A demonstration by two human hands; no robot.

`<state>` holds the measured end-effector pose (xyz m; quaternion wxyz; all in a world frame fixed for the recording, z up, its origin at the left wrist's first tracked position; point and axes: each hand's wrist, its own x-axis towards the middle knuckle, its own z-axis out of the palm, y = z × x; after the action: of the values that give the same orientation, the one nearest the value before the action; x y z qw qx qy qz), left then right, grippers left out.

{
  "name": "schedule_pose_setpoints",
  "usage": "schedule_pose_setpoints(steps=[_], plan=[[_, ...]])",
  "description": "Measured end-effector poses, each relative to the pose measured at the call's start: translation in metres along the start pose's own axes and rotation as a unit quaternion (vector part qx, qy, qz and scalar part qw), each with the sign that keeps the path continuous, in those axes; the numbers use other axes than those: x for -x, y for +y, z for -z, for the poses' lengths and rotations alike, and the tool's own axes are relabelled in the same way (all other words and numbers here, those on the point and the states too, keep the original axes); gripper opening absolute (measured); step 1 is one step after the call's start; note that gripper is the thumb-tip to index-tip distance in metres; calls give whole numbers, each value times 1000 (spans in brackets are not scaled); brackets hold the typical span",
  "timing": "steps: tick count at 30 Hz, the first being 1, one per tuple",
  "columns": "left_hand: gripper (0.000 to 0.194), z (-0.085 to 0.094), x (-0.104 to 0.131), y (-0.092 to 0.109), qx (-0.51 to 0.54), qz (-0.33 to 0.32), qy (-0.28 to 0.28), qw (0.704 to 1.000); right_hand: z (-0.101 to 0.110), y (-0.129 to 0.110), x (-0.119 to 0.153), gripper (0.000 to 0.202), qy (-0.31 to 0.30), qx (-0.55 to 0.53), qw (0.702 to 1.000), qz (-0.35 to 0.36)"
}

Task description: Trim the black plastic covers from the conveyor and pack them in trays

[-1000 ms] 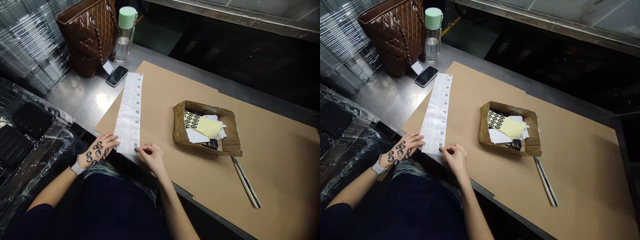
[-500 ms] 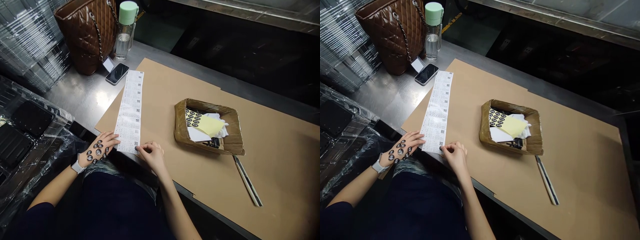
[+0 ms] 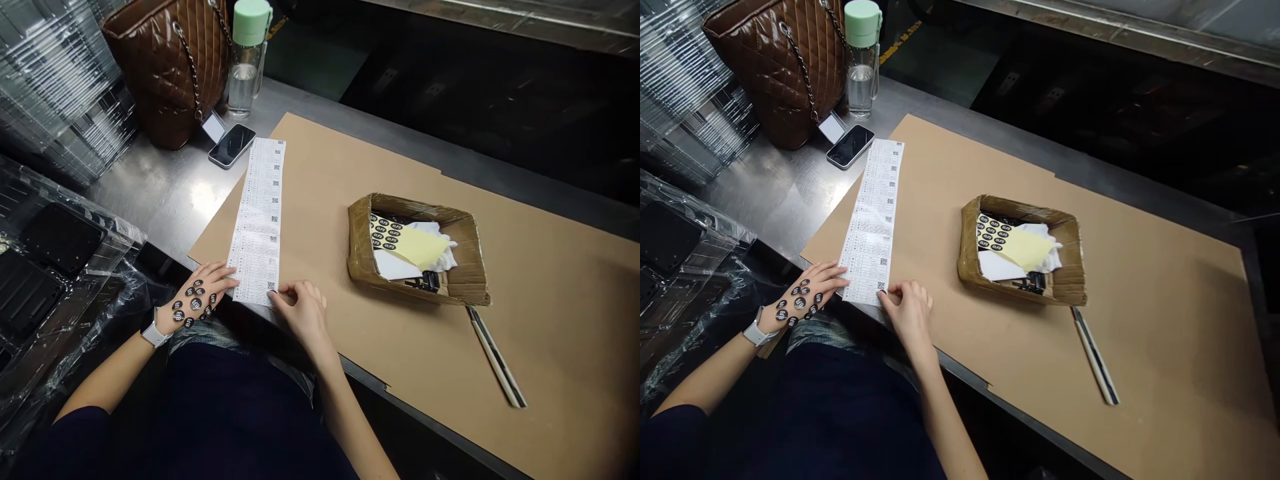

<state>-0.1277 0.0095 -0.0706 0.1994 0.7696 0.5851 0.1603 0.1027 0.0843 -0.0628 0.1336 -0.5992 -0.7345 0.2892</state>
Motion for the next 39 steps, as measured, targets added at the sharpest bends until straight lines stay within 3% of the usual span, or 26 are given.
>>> schedule_pose_setpoints(steps=[10,14,16,20,23,28,36,38,39], plan=[[30,7,-1,4,15,-3,3,1000,1,11,-1,22,20,-74,997,25],[31,12,-2,12,45,12,29,999,5,0,3,22,72,-129,988,38],[31,16,-4,20,79,29,38,996,8,-13,9,22,80,-141,980,114],[34,27,-9,36,176,39,29,983,4,-41,21,16,28,-121,939,322],[35,30,-14,42,245,72,20,967,-4,-50,24,13,45,-109,916,384],[34,28,-20,45,299,105,16,948,-7,-47,20,11,104,-85,901,413],[33,30,-22,61,318,119,-22,940,-3,-38,23,12,127,-72,888,437],[35,28,-24,61,305,117,-6,945,3,-31,21,12,99,-107,903,404],[35,26,-26,59,291,116,11,950,8,-26,18,12,84,-128,922,356]])
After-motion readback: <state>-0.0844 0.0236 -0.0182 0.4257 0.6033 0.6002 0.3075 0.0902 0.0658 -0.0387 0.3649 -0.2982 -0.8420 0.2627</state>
